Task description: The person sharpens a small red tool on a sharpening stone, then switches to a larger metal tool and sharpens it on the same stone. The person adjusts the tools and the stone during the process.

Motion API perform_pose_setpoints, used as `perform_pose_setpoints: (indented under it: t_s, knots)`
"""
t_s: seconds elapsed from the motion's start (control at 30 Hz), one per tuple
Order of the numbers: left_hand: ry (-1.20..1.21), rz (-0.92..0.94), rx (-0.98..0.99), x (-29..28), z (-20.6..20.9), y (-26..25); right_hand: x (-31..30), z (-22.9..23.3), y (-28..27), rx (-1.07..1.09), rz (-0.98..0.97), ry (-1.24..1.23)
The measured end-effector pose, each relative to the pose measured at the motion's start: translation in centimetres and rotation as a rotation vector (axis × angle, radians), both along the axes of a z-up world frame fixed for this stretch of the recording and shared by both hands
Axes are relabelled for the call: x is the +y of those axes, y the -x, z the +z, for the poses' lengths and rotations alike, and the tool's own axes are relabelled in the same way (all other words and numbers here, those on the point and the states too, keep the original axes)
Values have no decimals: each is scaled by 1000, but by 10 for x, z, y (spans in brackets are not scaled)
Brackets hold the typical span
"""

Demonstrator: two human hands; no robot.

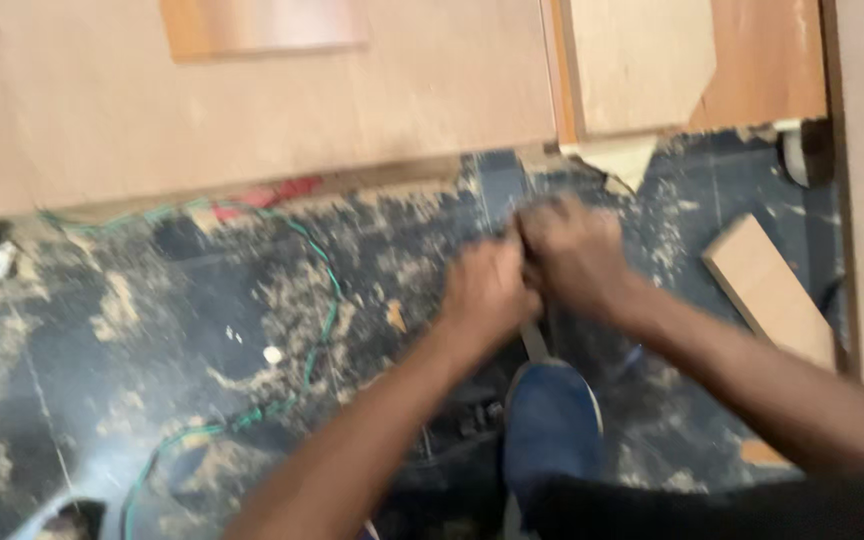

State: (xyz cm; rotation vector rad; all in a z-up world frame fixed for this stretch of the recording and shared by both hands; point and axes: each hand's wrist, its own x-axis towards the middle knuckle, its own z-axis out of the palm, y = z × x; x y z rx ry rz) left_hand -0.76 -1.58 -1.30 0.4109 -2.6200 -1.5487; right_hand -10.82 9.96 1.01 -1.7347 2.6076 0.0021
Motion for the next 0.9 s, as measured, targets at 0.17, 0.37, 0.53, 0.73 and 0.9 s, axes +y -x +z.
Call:
perform_pose_setpoints:
  t_s: [0.17,0.37,0.53,0.73,0.9]
  knots:
    - [95,-102,-208,-18,-2,24,-9,-2,21,-52,-135,-121]
    - [-50,-127,-309,16,8,-24,20,2,-13,-112,96,52]
    - [78,-10,-147,-9,-13,24,-7,-12,33,-92,-12,16]
    - [-72,-38,-182,4,17,-17,1,12,-10,-99,-16,39]
    - [-96,35,-215,-1,11,2,-6,-8,3,-79,-145,-68]
